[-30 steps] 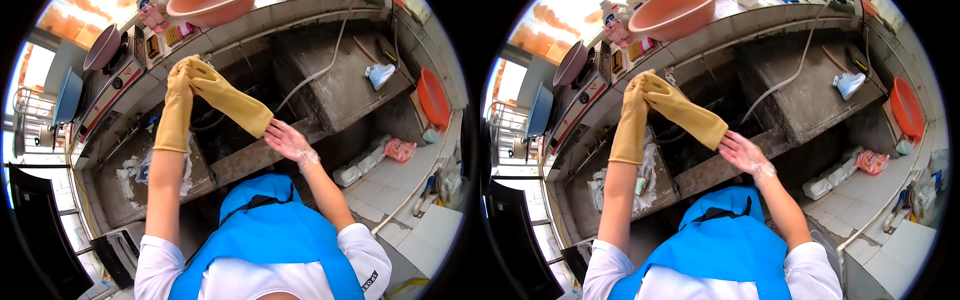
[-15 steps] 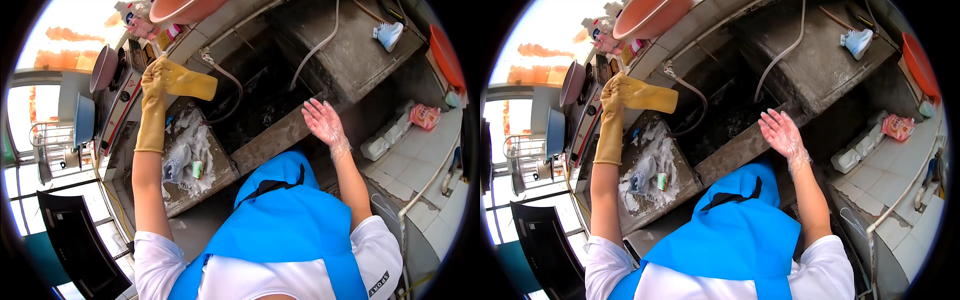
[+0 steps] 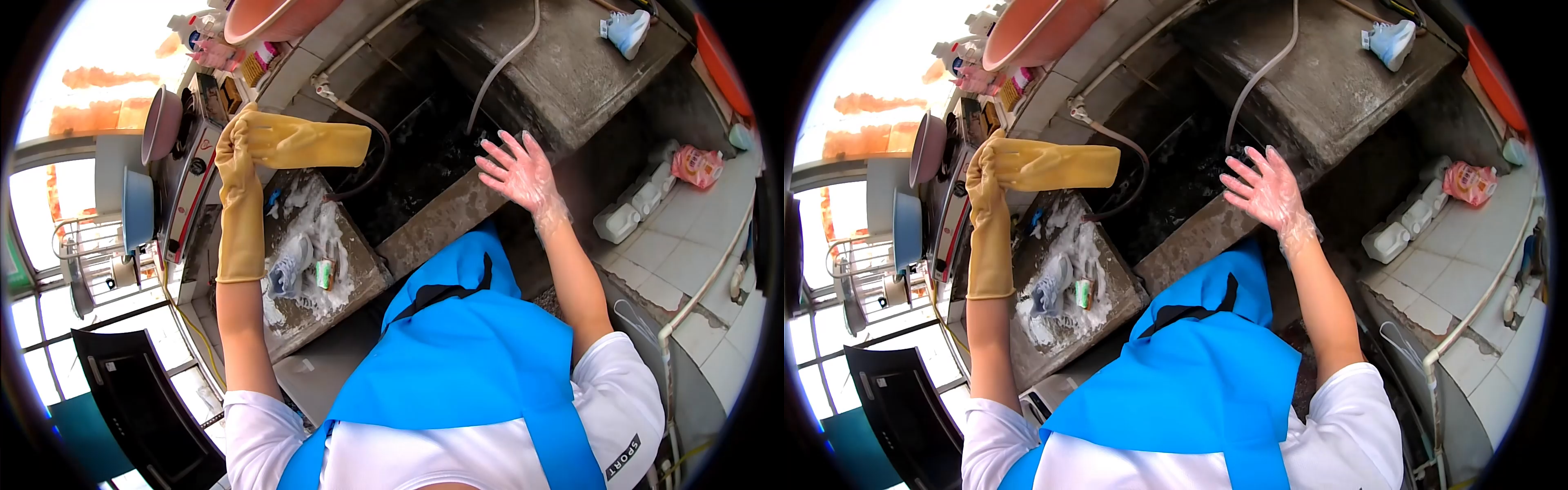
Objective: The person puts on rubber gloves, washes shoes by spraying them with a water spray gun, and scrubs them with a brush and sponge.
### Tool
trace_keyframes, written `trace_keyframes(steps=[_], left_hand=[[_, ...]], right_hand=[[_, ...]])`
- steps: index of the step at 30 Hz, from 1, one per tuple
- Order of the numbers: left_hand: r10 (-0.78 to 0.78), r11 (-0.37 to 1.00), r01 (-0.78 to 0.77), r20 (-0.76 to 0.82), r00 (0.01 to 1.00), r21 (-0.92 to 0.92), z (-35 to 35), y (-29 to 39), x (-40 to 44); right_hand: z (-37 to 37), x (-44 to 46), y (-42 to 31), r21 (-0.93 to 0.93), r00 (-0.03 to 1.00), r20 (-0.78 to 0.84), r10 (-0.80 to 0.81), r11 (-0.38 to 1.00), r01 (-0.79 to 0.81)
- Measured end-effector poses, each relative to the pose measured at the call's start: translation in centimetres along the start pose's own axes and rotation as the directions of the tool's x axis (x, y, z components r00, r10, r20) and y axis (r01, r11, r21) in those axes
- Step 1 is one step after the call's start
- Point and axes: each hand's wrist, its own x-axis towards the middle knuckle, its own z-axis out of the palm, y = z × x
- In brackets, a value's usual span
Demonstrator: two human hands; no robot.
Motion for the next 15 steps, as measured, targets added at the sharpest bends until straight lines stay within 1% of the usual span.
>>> trace_keyframes(steps=[2, 4, 6, 9, 13, 15], left_hand=[[-0.023, 1.0, 0.023, -0.006, 1.0, -0.011, 0.5, 0.4, -0.3], [-0.045, 0.999, 0.045, -0.012, 0.999, -0.022, 0.8, 0.6, -0.5], [-0.081, 0.997, 0.082, -0.04, 0.996, 0.011, 1.0, 0.7, -0.6], [-0.048, 0.997, 0.049, -0.007, 0.999, 0.066, 0.5, 0.3, -0.5], [-0.053, 0.996, 0.053, 0.003, 0.999, 0.069, 0.7, 0.8, -0.8], [-0.066, 0.997, 0.066, -0.017, 0.998, 0.043, 1.0, 1.0, -1.1]], right_hand=[[-0.1, 0.1, 0.0, 0.078, 1.0, -0.009, -0.003, 0.997, 0.004], [-0.3, 0.2, 0.1, 0.091, 1.0, -0.012, -0.005, 0.996, 0.006], [-0.4, 0.1, 0.1, 0.102, 1.0, -0.016, -0.008, 0.995, 0.01], [-0.6, 0.0, 0.1, 0.133, 0.999, -0.035, -0.014, 0.991, 0.019], [-1.1, -0.1, 0.0, 0.156, 0.999, -0.045, -0.017, 0.987, 0.024], [-1.1, -0.2, 0.0, 0.164, 0.999, -0.05, -0.019, 0.986, 0.027]])
